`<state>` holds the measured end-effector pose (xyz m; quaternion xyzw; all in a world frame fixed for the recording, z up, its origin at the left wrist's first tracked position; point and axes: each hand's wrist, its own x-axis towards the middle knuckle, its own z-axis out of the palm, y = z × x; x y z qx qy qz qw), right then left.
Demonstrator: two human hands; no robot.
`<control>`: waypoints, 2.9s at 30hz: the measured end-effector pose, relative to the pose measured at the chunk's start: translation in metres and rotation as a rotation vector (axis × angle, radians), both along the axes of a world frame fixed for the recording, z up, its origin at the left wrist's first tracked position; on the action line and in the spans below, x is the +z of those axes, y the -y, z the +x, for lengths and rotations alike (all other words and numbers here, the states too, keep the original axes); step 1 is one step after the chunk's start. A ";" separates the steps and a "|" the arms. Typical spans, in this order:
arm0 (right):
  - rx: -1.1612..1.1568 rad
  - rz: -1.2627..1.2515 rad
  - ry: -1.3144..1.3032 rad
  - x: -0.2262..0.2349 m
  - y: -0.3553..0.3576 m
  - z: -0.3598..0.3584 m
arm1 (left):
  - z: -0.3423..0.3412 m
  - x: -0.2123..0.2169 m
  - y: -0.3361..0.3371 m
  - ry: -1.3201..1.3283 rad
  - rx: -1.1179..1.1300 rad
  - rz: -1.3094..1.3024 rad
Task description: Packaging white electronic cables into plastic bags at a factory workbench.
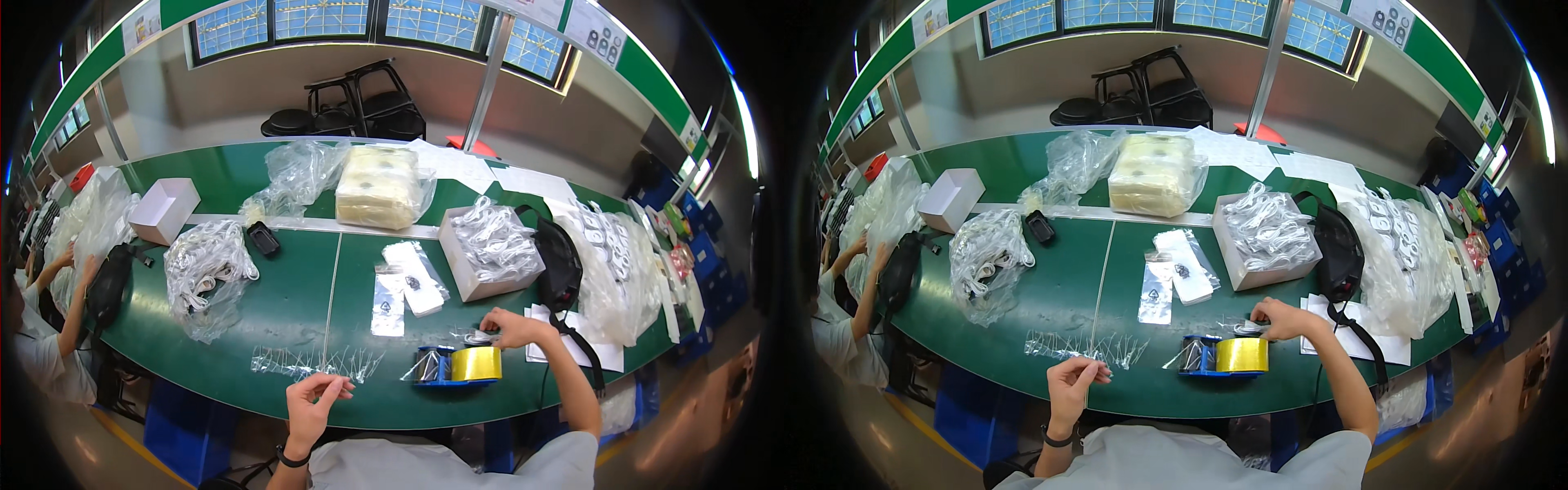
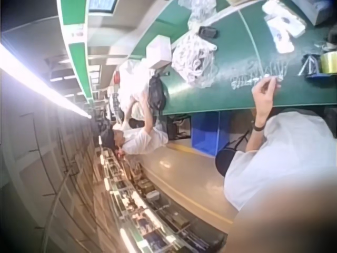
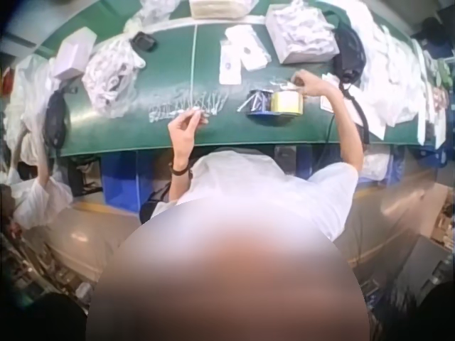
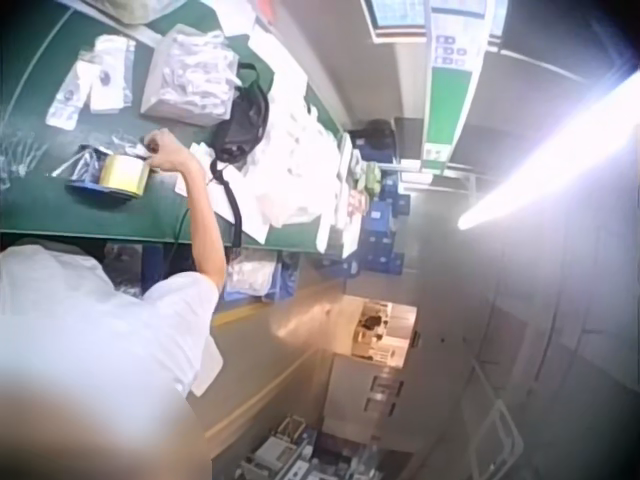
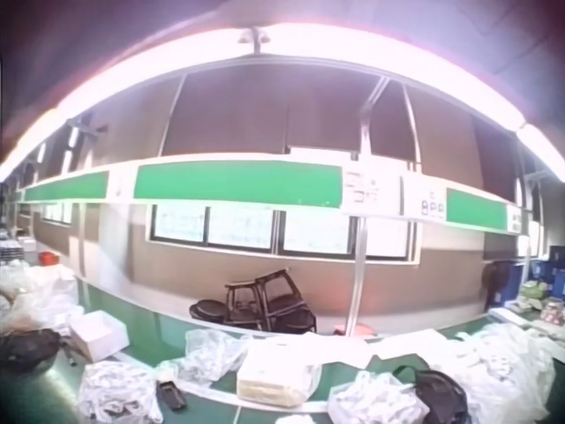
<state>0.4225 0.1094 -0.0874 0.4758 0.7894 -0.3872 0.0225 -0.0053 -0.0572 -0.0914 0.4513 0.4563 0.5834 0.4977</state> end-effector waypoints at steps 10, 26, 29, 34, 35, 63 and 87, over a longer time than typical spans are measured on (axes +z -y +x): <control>-0.202 0.127 -0.077 -0.004 0.009 0.009 | 0.000 -0.001 -0.001 0.005 -0.007 0.004; -0.374 0.400 -0.432 0.068 0.033 -0.033 | -0.004 0.005 -0.008 -0.006 0.006 0.024; -0.333 -0.045 -1.025 0.075 0.052 -0.075 | 0.010 0.022 -0.016 0.025 -0.047 0.055; -0.298 -0.646 -1.258 0.041 0.108 -0.153 | 0.040 0.056 -0.031 0.138 -0.170 0.241; -0.388 -0.674 -1.219 0.044 0.119 -0.170 | 0.042 0.059 -0.033 0.138 -0.210 0.323; -0.174 0.688 -0.733 0.099 0.090 -0.225 | 0.043 0.070 -0.021 -0.083 0.053 0.091; 0.226 1.060 -0.376 0.098 0.093 -0.222 | 0.034 0.054 -0.016 -0.716 0.160 0.381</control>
